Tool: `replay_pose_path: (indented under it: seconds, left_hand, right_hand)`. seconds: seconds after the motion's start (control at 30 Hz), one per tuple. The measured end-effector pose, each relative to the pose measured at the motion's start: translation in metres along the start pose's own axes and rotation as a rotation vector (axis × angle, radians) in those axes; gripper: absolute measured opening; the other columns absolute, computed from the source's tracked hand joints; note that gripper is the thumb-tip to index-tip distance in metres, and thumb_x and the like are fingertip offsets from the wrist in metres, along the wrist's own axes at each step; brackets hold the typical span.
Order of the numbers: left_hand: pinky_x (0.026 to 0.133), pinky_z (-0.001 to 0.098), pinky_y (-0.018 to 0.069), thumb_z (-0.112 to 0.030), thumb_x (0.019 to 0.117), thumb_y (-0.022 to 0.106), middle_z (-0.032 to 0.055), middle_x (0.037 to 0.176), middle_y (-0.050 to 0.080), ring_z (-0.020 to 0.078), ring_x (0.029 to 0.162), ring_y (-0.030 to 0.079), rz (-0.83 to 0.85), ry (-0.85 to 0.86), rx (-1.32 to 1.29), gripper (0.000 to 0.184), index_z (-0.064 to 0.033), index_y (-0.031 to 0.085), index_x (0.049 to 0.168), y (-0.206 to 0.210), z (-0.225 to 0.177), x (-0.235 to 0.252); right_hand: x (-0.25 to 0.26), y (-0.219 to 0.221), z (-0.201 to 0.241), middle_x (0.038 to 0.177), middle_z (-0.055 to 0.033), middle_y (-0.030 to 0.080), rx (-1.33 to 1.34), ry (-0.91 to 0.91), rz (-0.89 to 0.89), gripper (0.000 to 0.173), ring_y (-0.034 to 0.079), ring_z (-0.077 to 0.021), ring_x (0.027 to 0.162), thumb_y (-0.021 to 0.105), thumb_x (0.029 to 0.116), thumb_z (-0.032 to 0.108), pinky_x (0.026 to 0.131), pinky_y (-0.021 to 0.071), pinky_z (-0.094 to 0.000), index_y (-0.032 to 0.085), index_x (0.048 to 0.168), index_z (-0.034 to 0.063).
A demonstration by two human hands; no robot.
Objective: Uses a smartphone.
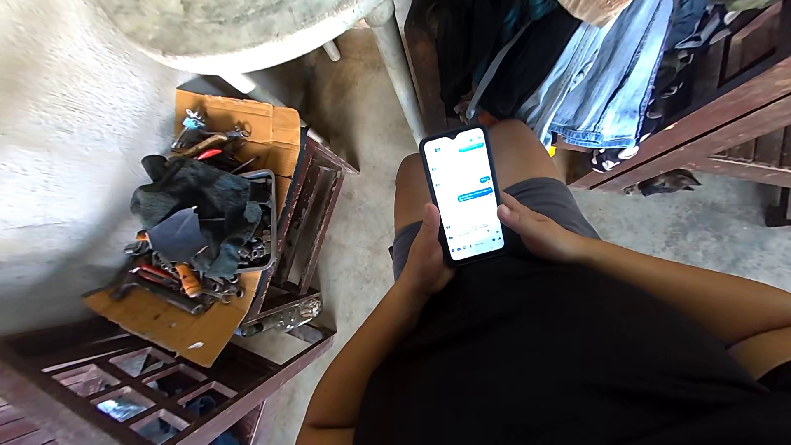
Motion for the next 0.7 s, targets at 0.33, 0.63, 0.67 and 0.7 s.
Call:
replay_pose_path:
  seconds: [0.33, 0.63, 0.67, 0.7]
  left_hand:
    - [0.099, 0.0368, 0.0564, -0.068, 0.0969, 0.047, -0.0011, 0.119, 0.072, 0.0137, 0.112, 0.069, -0.014, -0.015, 0.006, 0.060, -0.0220, 0.054, 0.135, 0.0008, -0.0013, 0.0000]
    - [0.097, 0.0364, 0.0570, -0.069, 0.0960, 0.046, -0.0007, 0.119, 0.072, 0.0138, 0.111, 0.069, -0.012, -0.021, 0.014, 0.061, -0.0226, 0.054, 0.135, -0.0002, -0.0017, 0.0020]
    - [0.097, 0.0364, 0.0569, -0.069, 0.0967, 0.046, -0.0008, 0.119, 0.072, 0.0139, 0.111, 0.069, -0.012, -0.020, 0.015, 0.061, -0.0228, 0.054, 0.135, -0.0001, -0.0017, 0.0021]
    - [0.097, 0.0364, 0.0568, -0.068, 0.0976, 0.044, -0.0007, 0.119, 0.072, 0.0140, 0.112, 0.069, -0.011, -0.020, 0.017, 0.060, -0.0229, 0.053, 0.135, -0.0001, -0.0017, 0.0021]
  right_hand:
    - [0.0005, 0.0001, -0.0014, 0.121, 0.0053, 0.066, 0.064, 0.037, 0.005, 0.042, 0.064, -0.0005, 0.111, 0.046, 0.1042, 0.023, 0.100, 0.0524, -0.0224, 0.038, 0.143, 0.0107]
    - [-0.0002, 0.0024, 0.0012, 0.117, 0.0054, 0.068, 0.126, 0.123, 0.033, 0.057, 0.067, -0.0003, 0.105, 0.063, 0.0932, 0.010, 0.094, 0.0554, -0.0200, 0.035, 0.142, 0.0129]
    - [-0.0003, 0.0024, 0.0015, 0.116, 0.0055, 0.068, 0.126, 0.125, 0.033, 0.057, 0.067, -0.0002, 0.104, 0.063, 0.0929, 0.010, 0.093, 0.0554, -0.0197, 0.035, 0.142, 0.0132]
    - [-0.0003, 0.0024, 0.0018, 0.116, 0.0057, 0.068, 0.125, 0.126, 0.032, 0.057, 0.067, 0.0000, 0.104, 0.063, 0.0925, 0.009, 0.093, 0.0556, -0.0194, 0.035, 0.141, 0.0133]
Point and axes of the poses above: each hand's wrist, its own x-axis towards the middle knuckle, its own y-axis out of the palm, z = x × y, the point moved 6 cm from there along x, towards the middle knuckle
